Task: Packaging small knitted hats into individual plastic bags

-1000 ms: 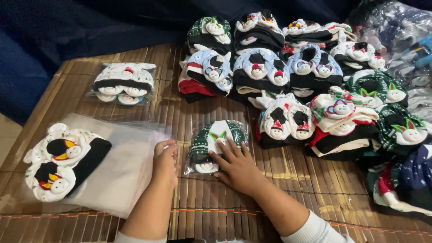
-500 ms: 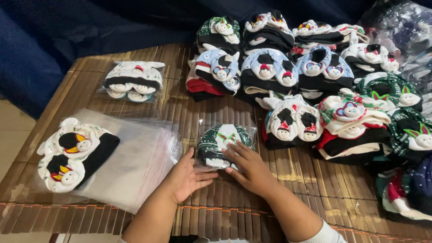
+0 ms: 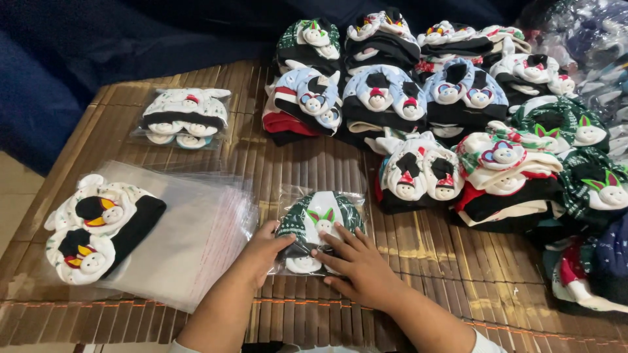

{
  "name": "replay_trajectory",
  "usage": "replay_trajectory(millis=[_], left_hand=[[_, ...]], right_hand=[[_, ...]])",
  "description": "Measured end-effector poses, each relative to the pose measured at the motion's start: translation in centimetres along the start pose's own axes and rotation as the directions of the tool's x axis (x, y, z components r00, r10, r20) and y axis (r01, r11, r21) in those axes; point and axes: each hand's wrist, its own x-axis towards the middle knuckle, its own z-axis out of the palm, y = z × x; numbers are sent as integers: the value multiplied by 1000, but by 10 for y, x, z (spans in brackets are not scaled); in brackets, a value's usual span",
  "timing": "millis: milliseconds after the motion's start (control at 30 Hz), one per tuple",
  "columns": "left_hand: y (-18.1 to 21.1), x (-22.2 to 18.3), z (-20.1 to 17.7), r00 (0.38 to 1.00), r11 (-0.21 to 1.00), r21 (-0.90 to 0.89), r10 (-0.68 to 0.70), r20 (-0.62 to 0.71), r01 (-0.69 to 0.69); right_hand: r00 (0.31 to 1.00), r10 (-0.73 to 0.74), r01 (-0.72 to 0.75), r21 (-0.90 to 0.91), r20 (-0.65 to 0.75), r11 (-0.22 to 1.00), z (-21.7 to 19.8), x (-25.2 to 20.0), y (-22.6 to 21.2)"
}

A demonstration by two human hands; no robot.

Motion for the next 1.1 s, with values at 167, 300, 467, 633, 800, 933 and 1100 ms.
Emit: replay_trajectory(millis=[167, 300, 467, 633, 800, 933, 1100], left_hand=[[11, -15, 7, 998, 998, 45, 49, -44, -48], [24, -24, 4, 991, 986, 125, 119, -65, -111], [74, -46, -7, 985, 946, 311, 136, -111, -95], [140, -48, -46, 966, 826, 553, 220, -135, -111], [201, -6, -133, 937, 927, 233, 327, -125, -292], [241, 34, -198, 890, 879, 256, 441, -114, -403], [273, 67, -222, 844, 870, 225, 485, -228, -439]], right_hand=[[997, 59, -61, -53, -45, 997, 10, -6, 3], [964, 267, -267, -17, -11, 964, 15, -11, 18], [953, 292, -289, 53, -77, 956, 22, -15, 29], [955, 272, -278, -32, -118, 960, 28, -16, 28], [970, 193, -223, -219, -149, 950, 37, -15, 25], [974, 184, -214, -264, -135, 940, 42, -17, 31], [966, 240, -256, -206, -98, 945, 55, -21, 40]])
